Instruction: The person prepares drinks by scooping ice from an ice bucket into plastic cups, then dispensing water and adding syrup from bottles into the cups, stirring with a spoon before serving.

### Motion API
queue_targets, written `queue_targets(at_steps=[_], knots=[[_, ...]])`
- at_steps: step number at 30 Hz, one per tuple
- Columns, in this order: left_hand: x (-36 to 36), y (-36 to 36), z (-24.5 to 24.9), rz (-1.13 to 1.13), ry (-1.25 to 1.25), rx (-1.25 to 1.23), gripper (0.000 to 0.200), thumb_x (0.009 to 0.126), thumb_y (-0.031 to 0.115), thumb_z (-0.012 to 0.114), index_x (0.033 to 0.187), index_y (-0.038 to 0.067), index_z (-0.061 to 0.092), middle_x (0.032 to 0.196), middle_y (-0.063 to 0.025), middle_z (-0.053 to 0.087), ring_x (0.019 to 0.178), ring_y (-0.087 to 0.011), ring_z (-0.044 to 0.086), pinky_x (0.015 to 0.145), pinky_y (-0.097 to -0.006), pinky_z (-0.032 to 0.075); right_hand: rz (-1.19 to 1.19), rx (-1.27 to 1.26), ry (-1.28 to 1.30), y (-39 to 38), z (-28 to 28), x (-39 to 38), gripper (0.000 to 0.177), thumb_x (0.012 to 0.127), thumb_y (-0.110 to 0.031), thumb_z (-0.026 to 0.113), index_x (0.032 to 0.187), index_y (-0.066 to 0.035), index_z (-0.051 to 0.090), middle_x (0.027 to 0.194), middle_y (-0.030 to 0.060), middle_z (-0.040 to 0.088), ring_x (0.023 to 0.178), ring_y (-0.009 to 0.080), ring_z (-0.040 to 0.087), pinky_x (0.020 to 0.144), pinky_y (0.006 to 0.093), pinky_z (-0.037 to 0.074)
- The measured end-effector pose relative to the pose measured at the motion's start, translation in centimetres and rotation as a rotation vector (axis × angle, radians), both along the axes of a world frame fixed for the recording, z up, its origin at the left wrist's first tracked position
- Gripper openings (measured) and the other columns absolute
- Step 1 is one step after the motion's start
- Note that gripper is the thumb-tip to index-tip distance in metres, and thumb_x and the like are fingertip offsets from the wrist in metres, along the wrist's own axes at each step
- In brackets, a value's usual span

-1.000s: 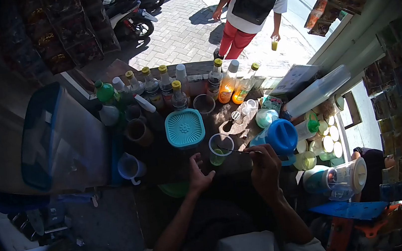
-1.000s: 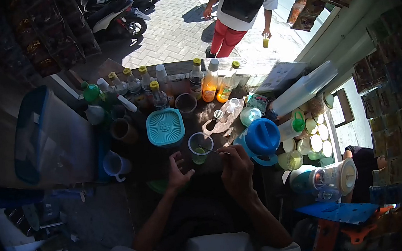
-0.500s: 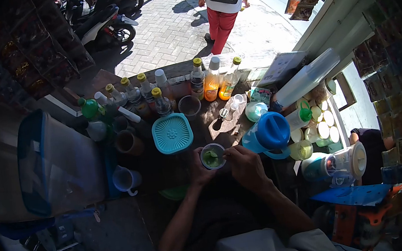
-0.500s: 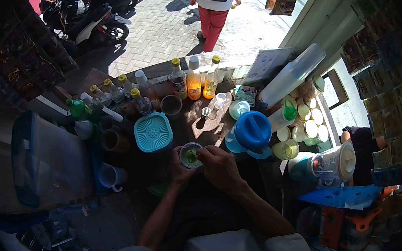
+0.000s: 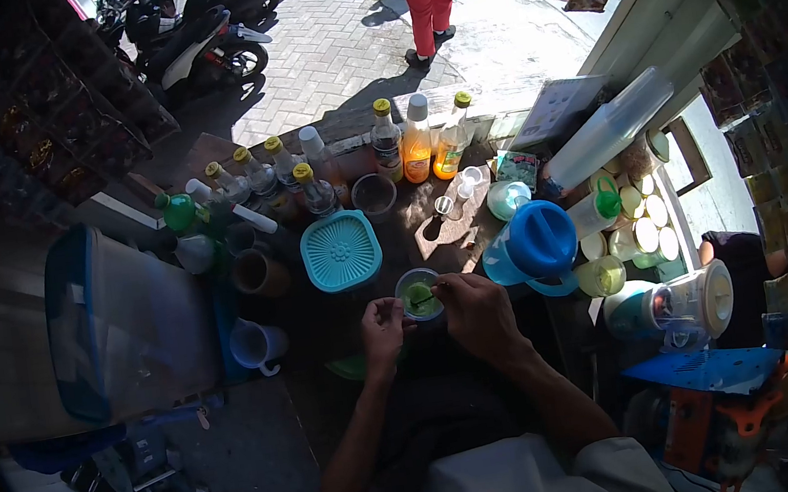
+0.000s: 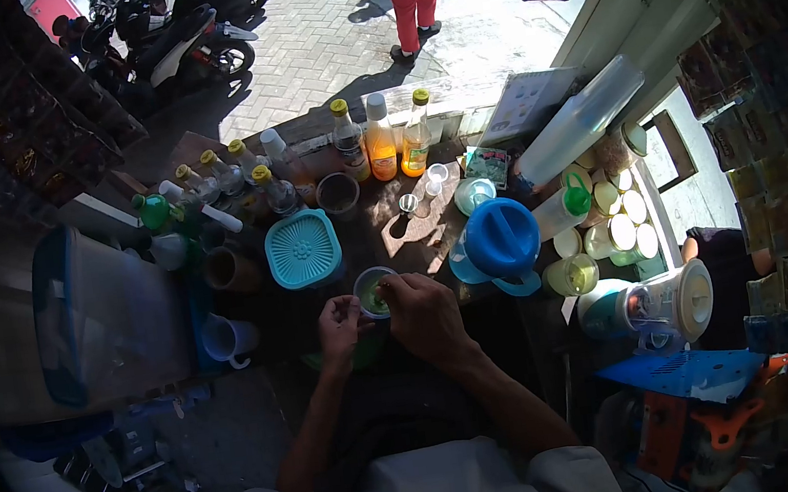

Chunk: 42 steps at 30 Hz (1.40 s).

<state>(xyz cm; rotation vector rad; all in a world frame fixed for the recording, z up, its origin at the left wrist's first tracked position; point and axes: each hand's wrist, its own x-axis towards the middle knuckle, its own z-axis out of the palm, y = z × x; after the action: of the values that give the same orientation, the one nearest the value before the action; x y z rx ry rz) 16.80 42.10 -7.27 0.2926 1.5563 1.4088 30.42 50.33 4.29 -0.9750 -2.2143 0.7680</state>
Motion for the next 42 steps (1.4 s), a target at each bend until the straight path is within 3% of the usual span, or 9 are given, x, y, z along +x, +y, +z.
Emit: queue_targets(at_steps=[9,19,21,37,39,42], knots=[[0.1,-0.2,-1.6,-0.064,0.098,0.072,0.008,0.094,0.004,0.058,0.091,-0.001,0.053,0.082,-0.0058,0.059,0.071,-0.0118,0.064,0.063,-0.0288,0.061,-0.053,0.013,-0.026,0.1,0.2,-0.2,0.007,0.087,-0.007,0.063,0.089,0.0,0.064,0.079,0.0165,0.066,0.071,0.0325,0.066,0.061,0.0403,0.05],[0.6,-0.2,-2.1,-0.07,0.092,0.117,0.007,0.094,0.003,0.057,0.09,0.001,0.052,0.081,-0.0042,0.058,0.071,-0.0107,0.062,0.062,-0.0285,0.06,-0.078,0.045,0.06,0.2,-0.2,-0.6,0.008,0.088,-0.008,0.063,0.089,0.0,0.064,0.08,0.017,0.066,0.072,0.0336,0.066,0.062,0.0399,0.05],[0.6,-0.4,-2.2,-0.061,0.051,0.11,0.007,0.095,0.004,0.057,0.09,0.001,0.052,0.08,-0.0038,0.057,0.07,-0.0104,0.062,0.06,-0.0278,0.059,-0.122,0.061,-0.069,0.1,0.1,-0.2,0.01,0.088,-0.009,0.063,0.091,0.0,0.065,0.08,0.0168,0.066,0.073,0.0337,0.066,0.063,0.0402,0.05],[-0.1,-0.7,-2.5,-0.125,0.143,0.129,0.007,0.095,0.007,0.059,0.09,0.001,0.057,0.077,-0.0036,0.061,0.065,-0.0101,0.062,0.059,-0.0261,0.054,-0.15,0.062,-0.08,-0.5,0.0,0.4,0.009,0.089,-0.012,0.061,0.091,-0.003,0.064,0.08,0.0124,0.065,0.071,0.0308,0.065,0.061,0.0404,0.05],[-0.1,-0.7,-2.1,-0.119,0.108,0.103,0.007,0.094,0.007,0.06,0.091,0.001,0.058,0.076,-0.0031,0.061,0.064,-0.01,0.062,0.06,-0.0258,0.054,-0.175,0.032,0.025,-0.6,0.0,0.1,0.009,0.089,-0.011,0.062,0.091,-0.002,0.064,0.081,0.0126,0.065,0.071,0.0311,0.065,0.061,0.0399,0.05],[-0.3,-0.9,-1.9,-0.149,0.143,0.102,0.006,0.095,0.005,0.057,0.09,0.001,0.059,0.077,-0.0026,0.061,0.067,-0.0099,0.062,0.061,-0.0261,0.054,-0.163,0.028,-0.052,-0.6,0.0,0.4,0.007,0.09,-0.009,0.061,0.092,-0.002,0.062,0.079,0.0128,0.065,0.072,0.0305,0.066,0.062,0.0395,0.051]])
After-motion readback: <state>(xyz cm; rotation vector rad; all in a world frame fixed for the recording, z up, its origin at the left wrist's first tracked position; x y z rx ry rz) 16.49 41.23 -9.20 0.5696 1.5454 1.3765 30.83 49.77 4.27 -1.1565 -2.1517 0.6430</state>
